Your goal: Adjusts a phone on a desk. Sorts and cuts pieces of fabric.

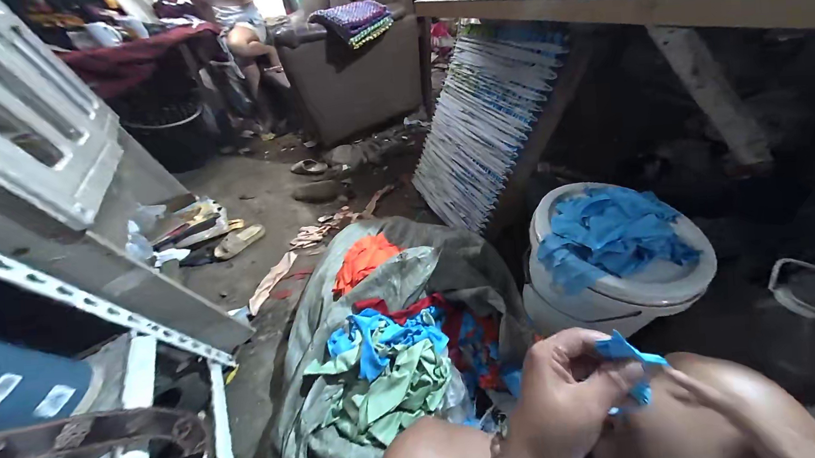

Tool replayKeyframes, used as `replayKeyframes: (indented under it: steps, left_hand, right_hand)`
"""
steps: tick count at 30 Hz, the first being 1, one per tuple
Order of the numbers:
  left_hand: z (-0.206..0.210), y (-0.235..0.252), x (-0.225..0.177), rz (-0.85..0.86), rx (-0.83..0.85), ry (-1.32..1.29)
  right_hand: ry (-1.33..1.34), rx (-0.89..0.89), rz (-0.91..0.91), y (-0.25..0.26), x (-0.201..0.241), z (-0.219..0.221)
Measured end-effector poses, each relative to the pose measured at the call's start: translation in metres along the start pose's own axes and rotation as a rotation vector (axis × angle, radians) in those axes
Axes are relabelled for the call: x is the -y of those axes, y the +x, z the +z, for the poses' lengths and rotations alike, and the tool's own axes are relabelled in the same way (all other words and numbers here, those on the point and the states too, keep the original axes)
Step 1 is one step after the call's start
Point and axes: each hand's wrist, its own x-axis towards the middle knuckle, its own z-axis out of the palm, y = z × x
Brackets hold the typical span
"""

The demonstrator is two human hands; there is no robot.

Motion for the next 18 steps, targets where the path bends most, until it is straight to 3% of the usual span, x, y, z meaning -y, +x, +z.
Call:
replayKeyframes:
  steps: [2, 4, 6, 8, 11, 18]
  left_hand:
    - [0.005, -0.001, -0.011, 0.051, 0.025, -0.276]
    - [-0.003, 0.002, -0.024, 0.139, -0.010, -0.414]
    - [-0.025, 0.004, -0.041, 0.219, -0.145, -0.457]
    - [-0.057, 0.008, -0.058, 0.224, -0.396, -0.446]
    - [-0.103, 0.017, -0.067, 0.168, -0.728, -0.357]
    - [-0.193, 0.007, -0.006, -0.249, -0.793, 0.158]
  right_hand:
    - [0.262, 0.030, -0.007, 0.033, -0.014, 0.026]
    - [0.392, 0.241, 0.102, 0.061, -0.024, 0.043]
    - [0.470, 0.416, 0.226, 0.086, -0.031, 0.049]
    - [0.573, 0.470, 0.218, 0.102, -0.024, 0.027]
    - [0.647, 0.373, 0.042, 0.108, 0.005, -0.030]
    - [0.457, 0.051, -0.363, 0.131, 0.080, -0.145]
